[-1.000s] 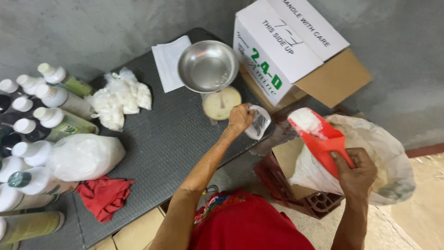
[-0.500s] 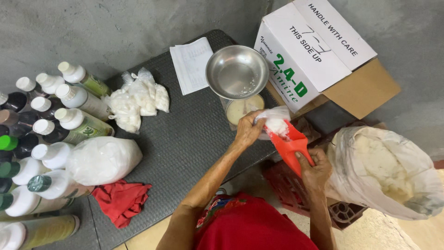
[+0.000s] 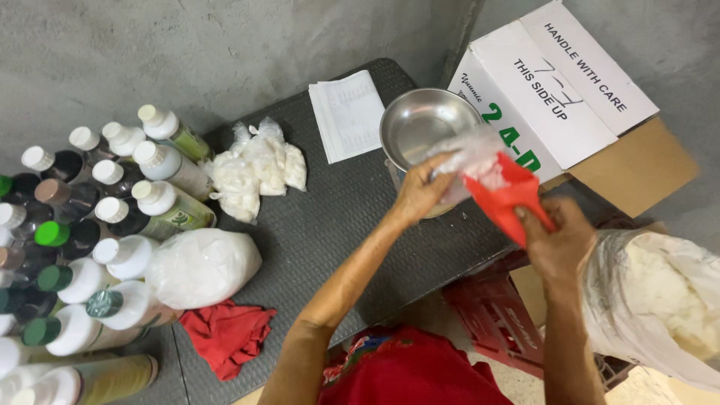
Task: The person scoops a white powder from a large sack using a red scoop and pours it into small plastic bags. They then tie the bags closed and place them on a table next to a weighing scale and numerous bottles.
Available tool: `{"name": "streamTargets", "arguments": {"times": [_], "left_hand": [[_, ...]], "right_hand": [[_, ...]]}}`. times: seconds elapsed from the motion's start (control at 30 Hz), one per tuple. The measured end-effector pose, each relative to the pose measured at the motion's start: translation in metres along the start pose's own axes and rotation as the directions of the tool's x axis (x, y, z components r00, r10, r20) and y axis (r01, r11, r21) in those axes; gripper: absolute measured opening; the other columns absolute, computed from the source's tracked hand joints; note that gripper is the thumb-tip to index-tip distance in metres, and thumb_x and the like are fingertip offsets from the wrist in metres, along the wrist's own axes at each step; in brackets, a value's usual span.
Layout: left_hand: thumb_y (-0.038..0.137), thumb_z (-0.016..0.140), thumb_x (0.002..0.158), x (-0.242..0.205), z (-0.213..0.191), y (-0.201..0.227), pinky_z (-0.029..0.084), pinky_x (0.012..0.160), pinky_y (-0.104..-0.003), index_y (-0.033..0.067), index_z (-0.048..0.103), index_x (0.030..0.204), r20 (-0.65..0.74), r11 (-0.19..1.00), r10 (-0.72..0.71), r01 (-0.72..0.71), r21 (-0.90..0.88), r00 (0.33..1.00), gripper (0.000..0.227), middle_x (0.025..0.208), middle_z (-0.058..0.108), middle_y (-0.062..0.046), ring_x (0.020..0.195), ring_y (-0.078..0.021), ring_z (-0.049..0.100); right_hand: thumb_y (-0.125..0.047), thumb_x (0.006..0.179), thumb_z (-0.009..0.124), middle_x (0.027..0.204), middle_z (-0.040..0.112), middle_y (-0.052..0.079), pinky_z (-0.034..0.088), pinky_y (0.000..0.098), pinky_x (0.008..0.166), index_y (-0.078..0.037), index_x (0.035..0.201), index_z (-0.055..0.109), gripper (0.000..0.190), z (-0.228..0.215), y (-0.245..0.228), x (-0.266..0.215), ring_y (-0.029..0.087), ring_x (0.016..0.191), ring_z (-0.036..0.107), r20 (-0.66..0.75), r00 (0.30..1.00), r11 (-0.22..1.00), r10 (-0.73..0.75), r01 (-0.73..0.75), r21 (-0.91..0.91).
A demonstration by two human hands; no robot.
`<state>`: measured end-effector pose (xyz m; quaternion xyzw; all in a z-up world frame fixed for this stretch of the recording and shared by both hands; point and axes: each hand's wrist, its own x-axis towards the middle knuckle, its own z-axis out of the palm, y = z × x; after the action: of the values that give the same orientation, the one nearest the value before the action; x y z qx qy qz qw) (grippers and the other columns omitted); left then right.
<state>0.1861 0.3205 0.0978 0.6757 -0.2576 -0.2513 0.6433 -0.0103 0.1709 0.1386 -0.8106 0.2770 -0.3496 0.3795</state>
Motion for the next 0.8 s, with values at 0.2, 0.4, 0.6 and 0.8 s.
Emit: {"name": "streamTargets", "arguments": {"times": [0.2, 0.4, 0.6, 0.8], "left_hand": [[0.026, 0.059, 0.102, 0.077, -0.050, -0.007, 0.054, 0.069, -0.030, 0.0157, 0.059, 0.146, -0.114, 0.996, 0.051, -0.059, -0.067, 0.992, 0.045, 0.102, 0.074, -0.008, 0.077, -0.0120, 0.062], [0.023, 0.059, 0.101, 0.106, -0.067, -0.040, 0.052, 0.074, -0.034, 0.0140, 0.060, 0.145, -0.249, 0.998, -0.046, 0.052, 0.018, 0.967, 0.045, 0.100, 0.072, -0.012, 0.083, -0.0184, 0.064], [0.023, 0.060, 0.097, 0.115, -0.073, -0.044, 0.054, 0.077, -0.035, 0.0107, 0.067, 0.136, -0.338, 0.954, 0.079, 0.027, 0.297, 0.938, 0.041, 0.090, 0.074, -0.018, 0.079, -0.0208, 0.071], [0.025, 0.058, 0.098, 0.122, -0.068, -0.040, 0.053, 0.068, -0.035, 0.0074, 0.070, 0.127, -0.395, 0.983, -0.057, 0.121, 0.139, 0.917, 0.036, 0.078, 0.073, -0.013, 0.069, -0.0192, 0.068]], "right_hand": [[-0.026, 0.088, 0.090, 0.096, 0.076, 0.015, 0.057, 0.0360, 0.075, -0.004, 0.105, 0.071, 0.033, 0.030, -0.032, 0.076, 0.025, 0.085, 0.074, 0.019, 0.960, 0.930, -0.278, 0.274, -0.246], [-0.036, 0.084, 0.085, 0.088, 0.076, 0.011, 0.055, 0.0424, 0.070, -0.013, 0.103, 0.075, 0.032, 0.065, -0.038, 0.118, 0.030, 0.077, 0.073, 0.231, 0.953, 0.864, -0.196, 0.279, -0.419], [-0.031, 0.082, 0.083, 0.079, 0.075, 0.012, 0.054, 0.0441, 0.067, -0.015, 0.107, 0.077, 0.031, 0.078, -0.059, 0.150, 0.031, 0.072, 0.071, 0.485, 0.825, 0.711, -0.289, 0.524, -0.468], [-0.027, 0.084, 0.079, 0.066, 0.074, 0.010, 0.050, 0.0430, 0.072, -0.020, 0.113, 0.078, 0.030, 0.102, -0.095, 0.177, 0.023, 0.053, 0.069, 0.707, 0.596, 0.492, -0.381, 0.778, -0.390]]}}
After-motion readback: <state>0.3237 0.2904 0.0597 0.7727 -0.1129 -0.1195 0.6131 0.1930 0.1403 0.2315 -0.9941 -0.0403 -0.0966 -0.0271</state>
